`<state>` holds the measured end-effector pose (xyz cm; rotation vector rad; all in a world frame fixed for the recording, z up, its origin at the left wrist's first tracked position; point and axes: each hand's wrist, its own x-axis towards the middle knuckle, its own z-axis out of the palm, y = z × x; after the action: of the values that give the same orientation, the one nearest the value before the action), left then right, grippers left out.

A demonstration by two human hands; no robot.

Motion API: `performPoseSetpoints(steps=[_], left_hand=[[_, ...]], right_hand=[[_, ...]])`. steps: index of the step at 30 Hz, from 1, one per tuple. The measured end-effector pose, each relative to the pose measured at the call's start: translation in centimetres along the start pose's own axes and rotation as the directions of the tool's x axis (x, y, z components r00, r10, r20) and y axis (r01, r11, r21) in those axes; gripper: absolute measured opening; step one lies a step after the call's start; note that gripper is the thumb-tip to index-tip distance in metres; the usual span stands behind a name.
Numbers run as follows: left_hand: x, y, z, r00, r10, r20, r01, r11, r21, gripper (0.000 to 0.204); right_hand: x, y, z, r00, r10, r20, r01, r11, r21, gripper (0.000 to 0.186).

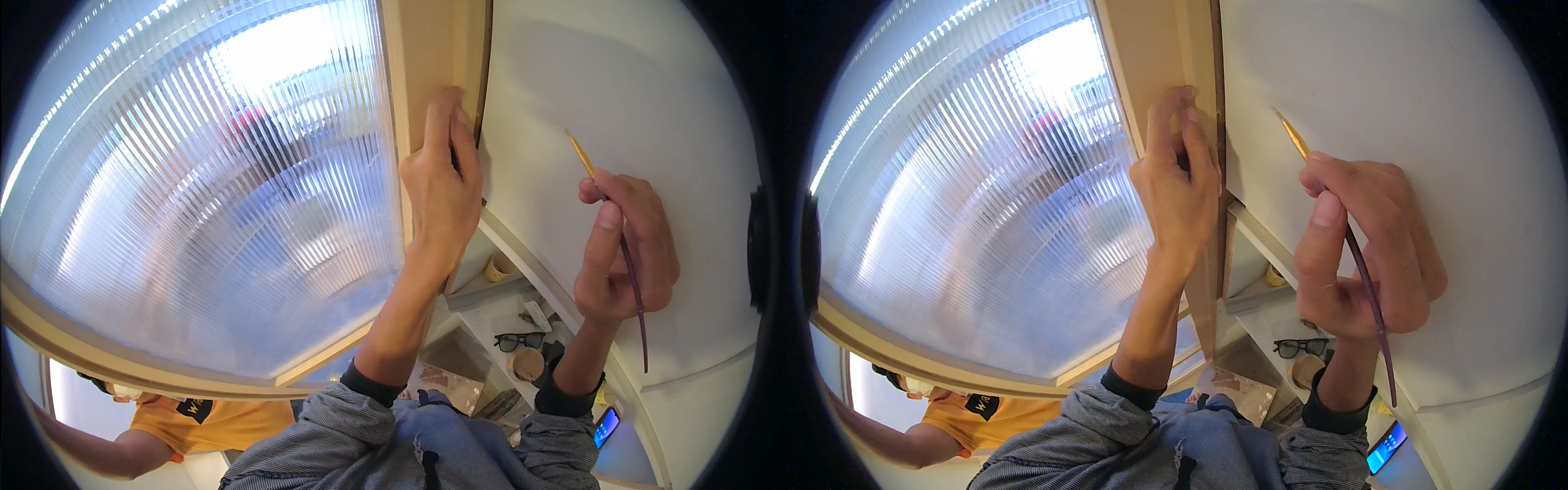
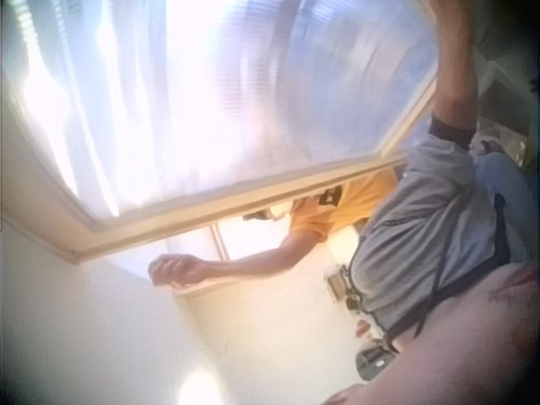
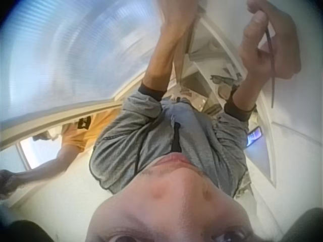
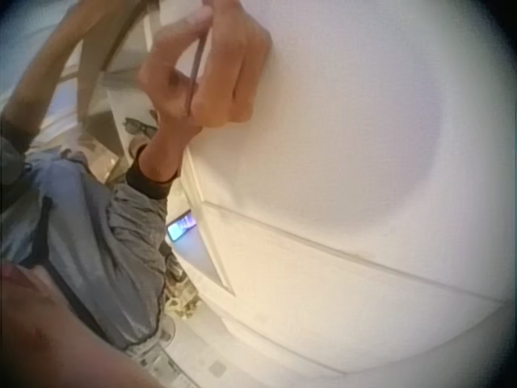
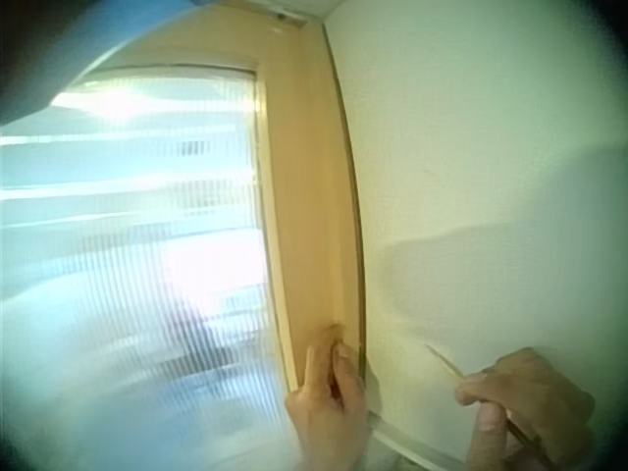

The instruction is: The person uses a small paintbrush to apply paint to the wooden frame of a ceiling light fixture. They carefully maneuver the brush along the edges and corners of the fixture while standing on the floor.

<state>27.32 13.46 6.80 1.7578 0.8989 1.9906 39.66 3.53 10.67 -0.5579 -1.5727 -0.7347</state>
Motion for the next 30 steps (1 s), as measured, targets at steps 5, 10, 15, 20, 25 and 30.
performPoseSetpoints(steps=[5, 10, 15, 20, 25, 30], left_hand=[[0.4, 0.2, -0.1, 0.970, 0.183, -0.161, -0.168, 0.981, 0.099, 0.021], [1.5, 0.4, -0.1, 0.912, 0.367, -0.183, -0.322, 0.917, 0.234, 0.020], [1.2, 0.4, 0.5, 0.921, 0.346, -0.178, -0.284, 0.911, 0.298, 0.018], [1.4, 0.1, 1.5, 0.909, 0.348, -0.228, -0.278, 0.916, 0.288, 0.013], [1.7, -0.4, 1.7, 0.875, 0.413, -0.251, -0.333, 0.892, 0.307, 0.012], [1.6, -0.7, 1.4, 0.855, 0.449, -0.258, -0.360, 0.873, 0.328, 0.008]], right_hand=[[0.1, -0.3, 0.0, 1.000, 0.003, -0.002, -0.003, 1.000, -0.016, 0.021], [0.0, -0.3, -0.3, 1.000, 0.017, 0.021, -0.017, 1.000, -0.005, 0.022], [0.0, -0.8, -0.8, 0.996, 0.043, 0.077, -0.041, 0.999, -0.027, 0.024], [0.2, -0.4, -0.6, 0.999, -0.031, 0.035, 0.032, 0.999, -0.035, 0.021], [0.0, -0.8, -1.1, 0.996, 0.036, 0.086, -0.033, 0.999, -0.030, 0.025], [-0.2, -0.7, -1.2, 0.995, 0.044, 0.094, -0.042, 0.999, -0.024, 0.025]])
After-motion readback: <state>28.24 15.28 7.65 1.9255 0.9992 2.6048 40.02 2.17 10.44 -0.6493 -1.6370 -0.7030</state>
